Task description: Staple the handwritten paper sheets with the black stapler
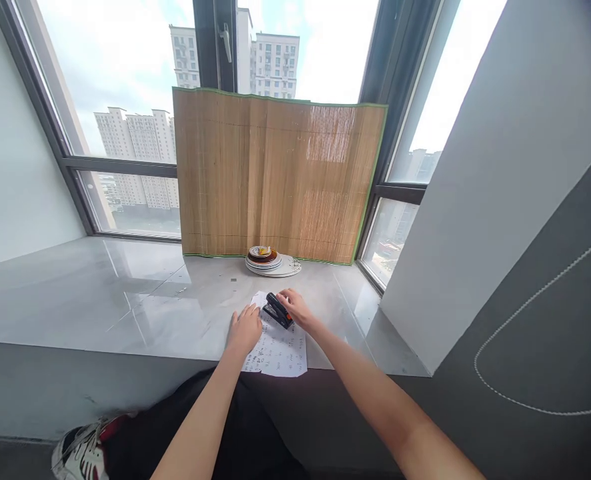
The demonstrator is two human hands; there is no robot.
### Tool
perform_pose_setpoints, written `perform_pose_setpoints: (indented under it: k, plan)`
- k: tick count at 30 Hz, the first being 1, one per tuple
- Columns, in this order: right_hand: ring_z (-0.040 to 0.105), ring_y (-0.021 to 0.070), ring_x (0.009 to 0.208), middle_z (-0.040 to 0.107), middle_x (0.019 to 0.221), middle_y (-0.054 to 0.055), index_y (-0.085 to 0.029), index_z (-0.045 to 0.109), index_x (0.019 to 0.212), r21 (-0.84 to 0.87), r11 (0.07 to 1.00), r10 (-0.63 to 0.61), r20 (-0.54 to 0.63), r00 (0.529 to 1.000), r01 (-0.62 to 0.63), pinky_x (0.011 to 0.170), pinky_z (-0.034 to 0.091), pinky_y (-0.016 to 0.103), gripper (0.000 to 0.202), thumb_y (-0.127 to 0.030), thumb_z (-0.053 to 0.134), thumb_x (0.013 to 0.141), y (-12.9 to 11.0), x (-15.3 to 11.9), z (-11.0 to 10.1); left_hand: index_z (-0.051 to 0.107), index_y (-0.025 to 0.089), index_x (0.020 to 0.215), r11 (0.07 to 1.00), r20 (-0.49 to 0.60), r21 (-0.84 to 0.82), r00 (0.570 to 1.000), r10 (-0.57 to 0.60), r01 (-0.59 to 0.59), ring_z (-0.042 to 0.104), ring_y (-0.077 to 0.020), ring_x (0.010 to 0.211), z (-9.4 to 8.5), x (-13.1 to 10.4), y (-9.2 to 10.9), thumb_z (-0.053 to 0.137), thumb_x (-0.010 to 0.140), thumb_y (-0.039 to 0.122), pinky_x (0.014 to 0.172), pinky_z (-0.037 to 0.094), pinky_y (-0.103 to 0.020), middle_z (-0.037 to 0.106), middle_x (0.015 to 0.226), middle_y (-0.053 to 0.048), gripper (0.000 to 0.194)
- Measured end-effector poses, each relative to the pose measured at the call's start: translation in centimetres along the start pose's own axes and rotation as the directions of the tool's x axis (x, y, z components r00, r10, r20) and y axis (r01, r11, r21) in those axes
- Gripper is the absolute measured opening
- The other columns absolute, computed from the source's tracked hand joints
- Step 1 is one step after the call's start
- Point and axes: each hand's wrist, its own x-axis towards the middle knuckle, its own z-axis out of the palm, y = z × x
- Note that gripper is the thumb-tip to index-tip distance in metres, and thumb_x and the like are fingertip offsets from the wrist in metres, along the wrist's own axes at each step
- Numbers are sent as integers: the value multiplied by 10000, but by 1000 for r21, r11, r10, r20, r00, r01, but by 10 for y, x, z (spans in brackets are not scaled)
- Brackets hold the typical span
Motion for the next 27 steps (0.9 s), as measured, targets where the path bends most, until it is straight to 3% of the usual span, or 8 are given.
perform_pose_setpoints:
  k: [2, 4, 7, 13, 18, 22, 25, 27]
  plan:
    - [615, 201, 977, 659, 1092, 48, -204, 702, 1170, 9, 999, -41, 44, 998, 41, 870, 470, 290, 308, -424, 681, 955, 0, -20, 1, 573, 189, 1528, 999, -15, 33, 1000, -21, 21, 346, -299, 1594, 4, 1, 4, 353, 1060, 199, 1318, 116, -613, 452, 1682, -150, 517]
    - [625, 217, 998, 672, 1096, 50, -208, 696, 1145, -31, 999, -18, 19, 1000, 18, 883, 474, 300, 313, -303, 768, 855, 2, -34, 5, 577, 177, 1527, 997, -34, 54, 998, -48, 50, 339, -312, 1596, 7, 2, 8, 354, 1061, 194, 1312, 125, -620, 448, 1680, -169, 517]
    - [661, 248, 1030, 716, 1087, 61, -219, 710, 1112, 10, 1000, 26, -62, 998, -26, 907, 492, 332, 310, -189, 741, 806, 8, -40, 8, 596, 171, 1512, 994, -56, 62, 995, -82, 85, 350, -327, 1590, 9, 3, 10, 392, 1048, 184, 1311, 145, -607, 462, 1667, -182, 508]
    - [722, 288, 984, 785, 1031, 60, -248, 761, 1116, 277, 959, 94, -125, 988, -57, 920, 545, 412, 359, -235, 682, 767, 18, -39, 3, 638, 204, 1466, 994, -34, -32, 993, -109, 108, 410, -244, 1568, -1, 2, 3, 442, 982, 88, 1322, 199, -476, 514, 1641, -139, 535]
    - [711, 292, 1029, 780, 1092, 94, -238, 800, 1097, 378, 926, 99, -208, 973, -13, 910, 553, 400, 381, -437, 701, 788, 20, -38, 1, 677, 164, 1409, 985, -37, -113, 990, -136, 131, 426, -246, 1562, -6, 0, -2, 506, 951, 89, 1327, 201, -448, 539, 1615, -161, 495]
    - [655, 235, 763, 697, 771, 66, -207, 792, 755, 488, 870, 261, -334, 906, -71, 755, 521, 343, 554, -699, 566, 874, 17, -36, -1, 730, 172, 1322, 951, -47, -266, 983, -177, 159, 464, -250, 1540, -8, 0, -4, 559, 924, 98, 1317, 249, -420, 595, 1565, -150, 439]
    - [526, 174, 580, 533, 568, 7, -180, 711, 605, 616, 782, 338, -282, 898, -101, 609, 428, 295, 643, -782, 605, 806, 16, -36, -1, 740, 179, 1311, 879, -72, -442, 969, -234, 180, 536, -267, 1486, -14, 1, -9, 548, 942, 142, 1271, 364, -403, 601, 1561, -129, 417]
    - [445, 145, 528, 446, 522, -22, -173, 692, 582, 650, 752, 361, -266, 894, -110, 568, 378, 283, 644, -786, 636, 770, 16, -36, -1, 713, 169, 1365, 825, -119, -547, 963, -240, 138, 510, -256, 1509, -19, 2, -14, 496, 985, 187, 1267, 383, -384, 557, 1604, -116, 438]
